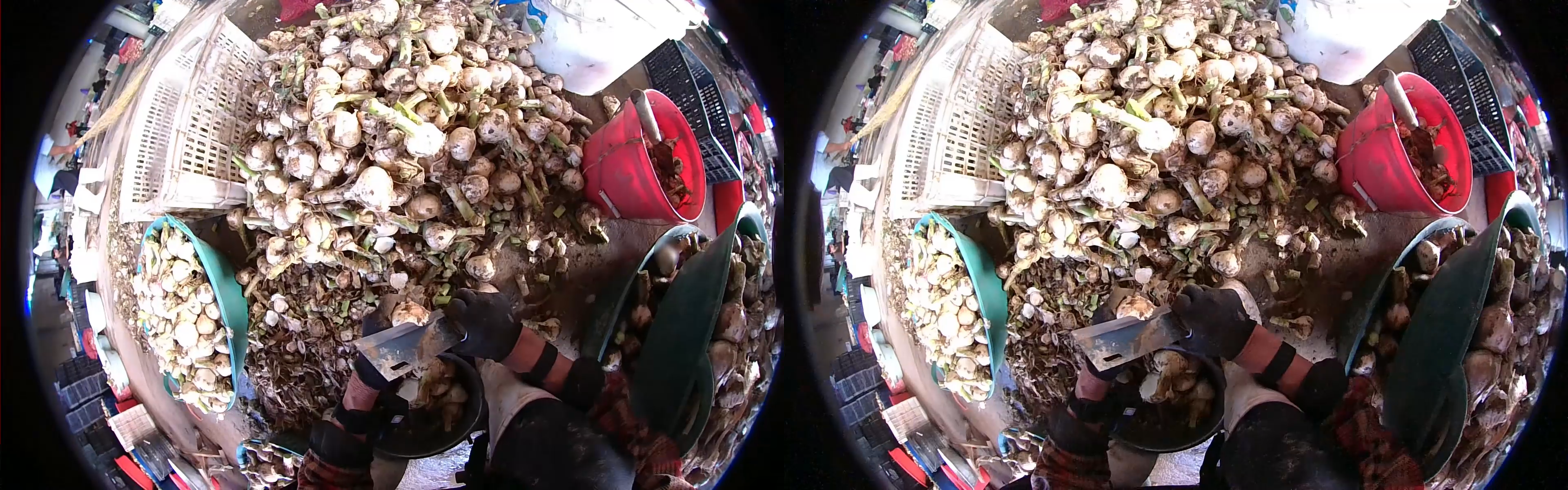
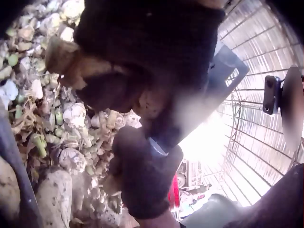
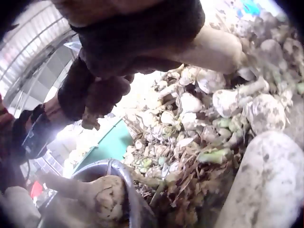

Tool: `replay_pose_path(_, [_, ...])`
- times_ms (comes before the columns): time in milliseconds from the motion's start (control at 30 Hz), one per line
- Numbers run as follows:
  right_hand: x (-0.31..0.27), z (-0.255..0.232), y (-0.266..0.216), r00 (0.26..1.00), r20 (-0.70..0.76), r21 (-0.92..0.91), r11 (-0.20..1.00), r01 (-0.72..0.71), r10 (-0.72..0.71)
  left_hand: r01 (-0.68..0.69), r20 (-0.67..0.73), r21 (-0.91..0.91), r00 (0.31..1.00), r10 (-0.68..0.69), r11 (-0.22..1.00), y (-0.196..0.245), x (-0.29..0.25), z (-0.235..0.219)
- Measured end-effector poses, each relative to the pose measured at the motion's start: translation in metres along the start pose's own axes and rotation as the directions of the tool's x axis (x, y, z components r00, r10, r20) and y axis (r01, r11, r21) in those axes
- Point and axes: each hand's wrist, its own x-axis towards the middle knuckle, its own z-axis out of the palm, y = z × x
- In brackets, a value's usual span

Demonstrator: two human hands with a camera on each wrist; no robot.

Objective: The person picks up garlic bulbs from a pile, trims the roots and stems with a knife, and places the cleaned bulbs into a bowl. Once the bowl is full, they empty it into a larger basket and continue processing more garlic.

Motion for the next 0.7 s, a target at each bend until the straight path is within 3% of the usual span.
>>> replay_pose_path(133, [-0.005, 0.013, 0.024, 0.995, -0.09, -0.043, 0.999, 0.032, -0.036, 0.058, -0.013, -0.15, 0.998, -0.061, 0.987, 0.038, 0.007, -0.011])
replay_pose_path(200, [-0.014, 0.028, 0.048, 0.929, -0.032, -0.038, 0.928, -0.37, 0.369, -0.003, -0.04, -0.199, 0.999, -0.005, 0.98, 0.063, 0.012, -0.018])
replay_pose_path(233, [-0.015, 0.029, 0.051, 0.938, -0.026, -0.04, 0.937, -0.347, 0.346, 0.043, -0.097, -0.22, 0.993, -0.066, 0.974, 0.061, 0.015, -0.022])
replay_pose_path(267, [-0.017, 0.025, 0.048, 0.923, -0.14, 0.045, 0.933, -0.356, 0.359, 0.08, -0.136, -0.241, 0.984, -0.116, 0.967, 0.057, 0.018, -0.025])
replay_pose_path(300, [-0.019, 0.022, 0.044, 0.888, -0.25, 0.134, 0.922, -0.363, 0.386, -0.024, -0.289, -0.296, 0.955, -0.066, 0.955, 0.049, 0.023, -0.022])
replay_pose_path(333, [-0.02, 0.021, 0.038, 0.883, -0.25, 0.141, 0.917, -0.373, 0.398, 0.086, -0.337, -0.163, 0.932, -0.137, 0.983, 0.047, 0.022, -0.029])
replay_pose_path(400, [-0.01, 0.014, 0.023, 0.872, -0.127, 0.369, 0.838, -0.401, 0.473, 0.033, -0.543, -0.398, 0.797, -0.265, 0.917, 0.026, 0.02, -0.018])
replay_pose_path(433, [-0.005, 0.011, 0.011, 0.872, -0.136, 0.451, 0.813, -0.369, 0.471, 0.081, -0.384, -0.781, 0.72, -0.579, 0.619, 0.031, 0.016, -0.013])
replay_pose_path(467, [0.001, 0.008, 0.003, 0.872, -0.144, 0.446, 0.817, -0.365, 0.468, 0.073, -0.386, -0.781, 0.723, -0.573, 0.62, 0.034, 0.018, -0.006])
replay_pose_path(533, [0.007, 0.005, -0.009, 0.888, -0.172, 0.518, 0.806, -0.286, 0.426, -0.193, -0.371, -0.91, 0.774, -0.514, 0.366, 0.039, 0.02, 0.009])
replay_pose_path(567, [0.01, 0.001, -0.013, 0.878, -0.213, 0.479, 0.829, -0.289, 0.43, -0.198, -0.321, -0.938, 0.805, -0.498, 0.285, 0.036, 0.02, 0.017])
replay_pose_path(600, [0.007, 0.007, -0.009, 0.876, -0.209, 0.479, 0.827, -0.296, 0.435, -0.193, -0.315, -0.94, 0.806, -0.501, 0.281, 0.037, 0.018, 0.022])
replay_pose_path(667, [0.0, 0.023, 0.004, 0.867, -0.282, 0.488, 0.839, -0.239, 0.411, -0.205, -0.193, -0.979, 0.883, -0.429, 0.017, 0.04, 0.016, 0.029])
replay_pose_path(700, [-0.004, 0.022, 0.007, 0.893, -0.263, 0.423, 0.875, -0.235, 0.367, -0.192, -0.165, -0.981, 0.857, -0.488, -0.005, 0.045, 0.016, 0.031])
